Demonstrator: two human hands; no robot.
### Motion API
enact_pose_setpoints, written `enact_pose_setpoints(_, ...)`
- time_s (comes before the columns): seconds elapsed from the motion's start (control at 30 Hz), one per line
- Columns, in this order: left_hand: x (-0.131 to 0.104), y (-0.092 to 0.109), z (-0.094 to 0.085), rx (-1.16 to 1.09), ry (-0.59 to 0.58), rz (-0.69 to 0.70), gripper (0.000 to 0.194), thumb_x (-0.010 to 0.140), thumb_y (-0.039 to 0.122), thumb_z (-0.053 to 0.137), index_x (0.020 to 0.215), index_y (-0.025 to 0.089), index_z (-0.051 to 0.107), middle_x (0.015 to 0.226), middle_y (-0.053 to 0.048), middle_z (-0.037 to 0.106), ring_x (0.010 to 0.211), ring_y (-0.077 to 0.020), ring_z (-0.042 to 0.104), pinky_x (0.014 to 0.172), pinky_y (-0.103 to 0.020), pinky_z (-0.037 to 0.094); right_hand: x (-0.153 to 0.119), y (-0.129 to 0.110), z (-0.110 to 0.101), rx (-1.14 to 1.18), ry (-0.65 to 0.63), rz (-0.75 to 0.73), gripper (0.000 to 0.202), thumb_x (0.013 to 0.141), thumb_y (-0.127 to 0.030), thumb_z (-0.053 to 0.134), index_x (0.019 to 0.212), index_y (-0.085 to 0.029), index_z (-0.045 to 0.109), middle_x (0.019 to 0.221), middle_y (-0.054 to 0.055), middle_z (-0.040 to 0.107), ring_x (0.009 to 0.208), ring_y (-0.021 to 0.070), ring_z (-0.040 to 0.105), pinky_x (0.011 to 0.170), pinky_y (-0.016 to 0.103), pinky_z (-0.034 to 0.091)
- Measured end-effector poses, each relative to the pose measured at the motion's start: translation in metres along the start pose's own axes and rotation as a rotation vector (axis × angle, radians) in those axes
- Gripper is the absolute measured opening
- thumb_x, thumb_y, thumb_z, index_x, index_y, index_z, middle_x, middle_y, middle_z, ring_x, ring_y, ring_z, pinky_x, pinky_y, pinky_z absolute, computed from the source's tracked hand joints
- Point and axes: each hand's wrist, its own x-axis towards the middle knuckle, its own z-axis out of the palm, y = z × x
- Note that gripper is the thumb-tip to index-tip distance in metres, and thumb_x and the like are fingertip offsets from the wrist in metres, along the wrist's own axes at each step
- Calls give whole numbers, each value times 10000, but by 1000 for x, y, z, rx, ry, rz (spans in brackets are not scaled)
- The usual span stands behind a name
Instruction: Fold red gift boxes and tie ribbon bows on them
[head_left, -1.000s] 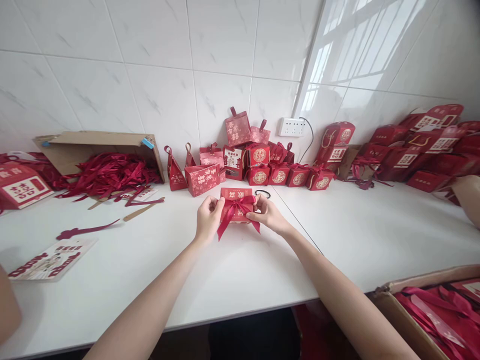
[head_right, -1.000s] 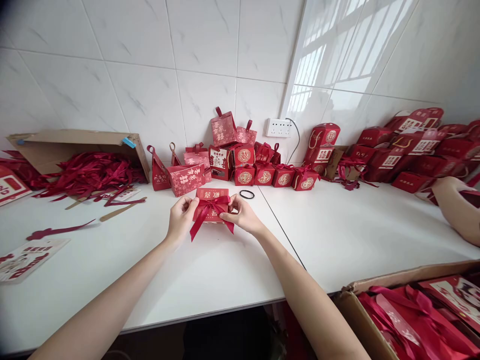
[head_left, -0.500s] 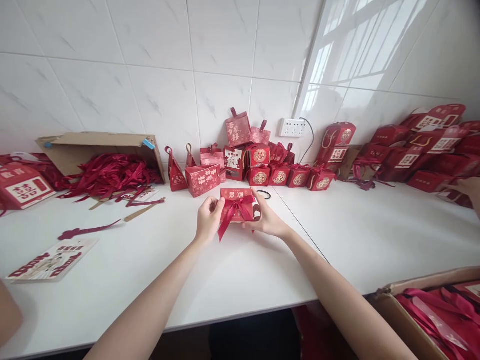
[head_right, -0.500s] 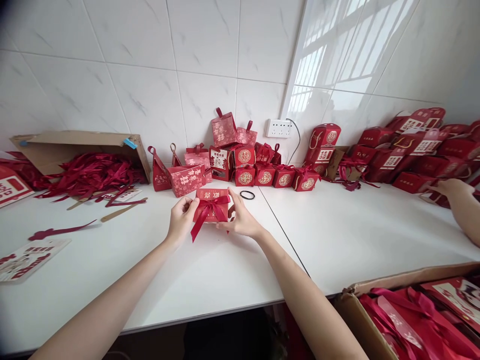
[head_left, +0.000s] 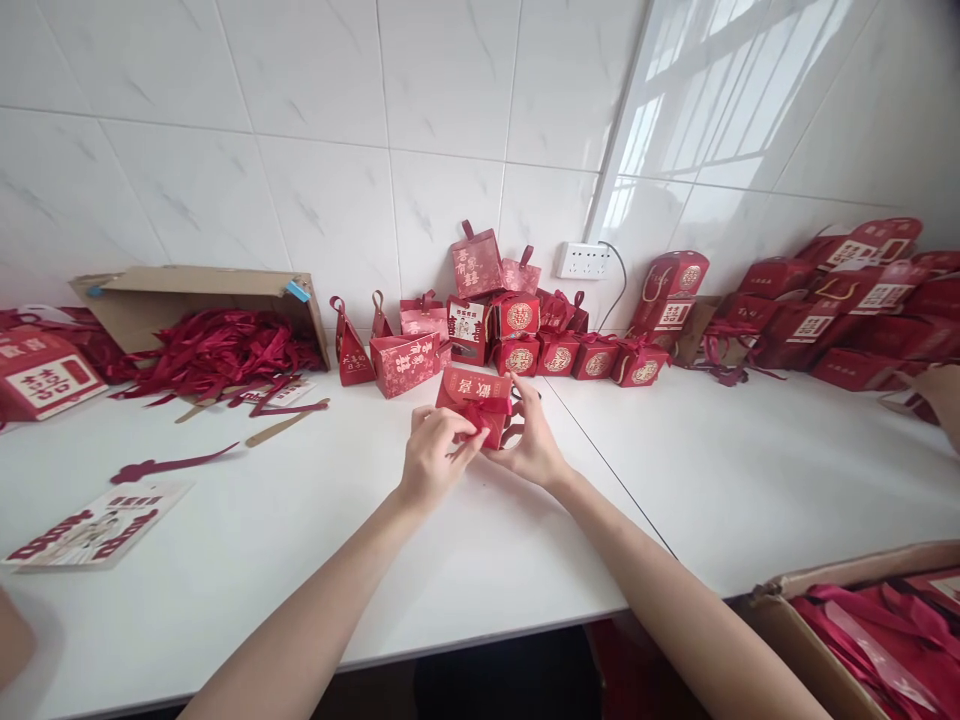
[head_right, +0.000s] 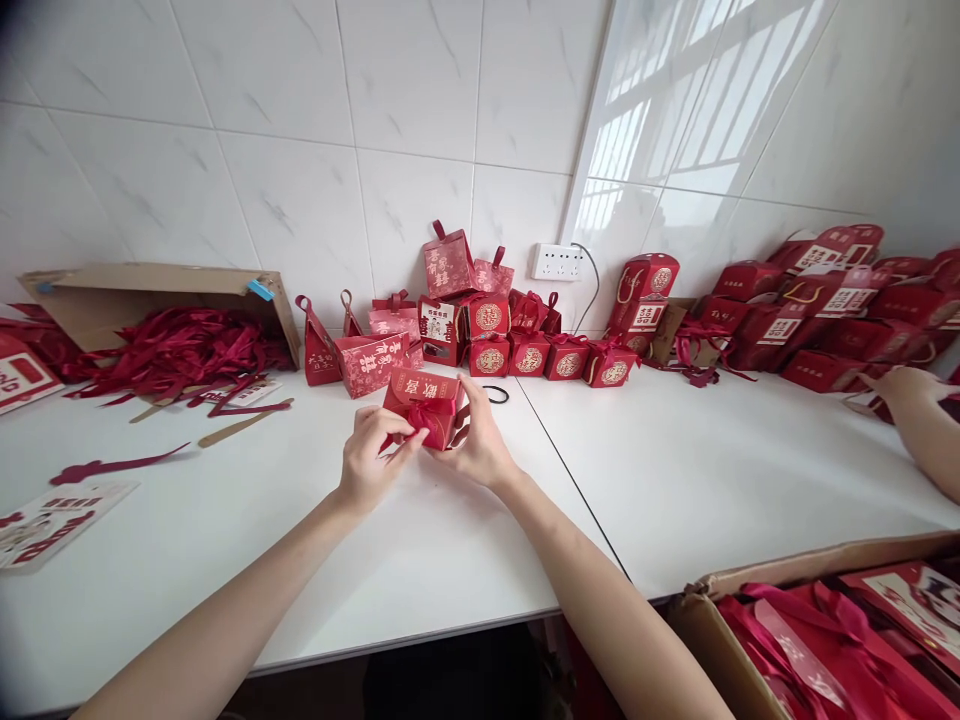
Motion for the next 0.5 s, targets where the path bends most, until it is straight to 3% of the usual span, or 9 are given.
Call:
enact_pose_setpoints(0.2, 11, 11, -5, -45, 41, 133, 163, 798, 143, 654, 783, 191, 500, 652, 43, 605, 567, -88, 570, 677, -296, 423, -1, -12, 0, 3, 147, -128, 982, 649, -309, 771, 1414, -401, 163, 1427, 118, 230, 897, 195, 535, 601, 334, 579)
enact_pose_setpoints(0.5, 11, 14, -8, -75, 62, 159, 170, 775, 114, 662, 785, 191, 511, 649, 43, 609, 558, -87, 561, 677, -300, 427, -2, -19, 0, 27, 155, -130, 967, 665, -283, 761, 1413, -403, 160, 1447, 126, 198, 1007, 232, 525, 569, 312, 585)
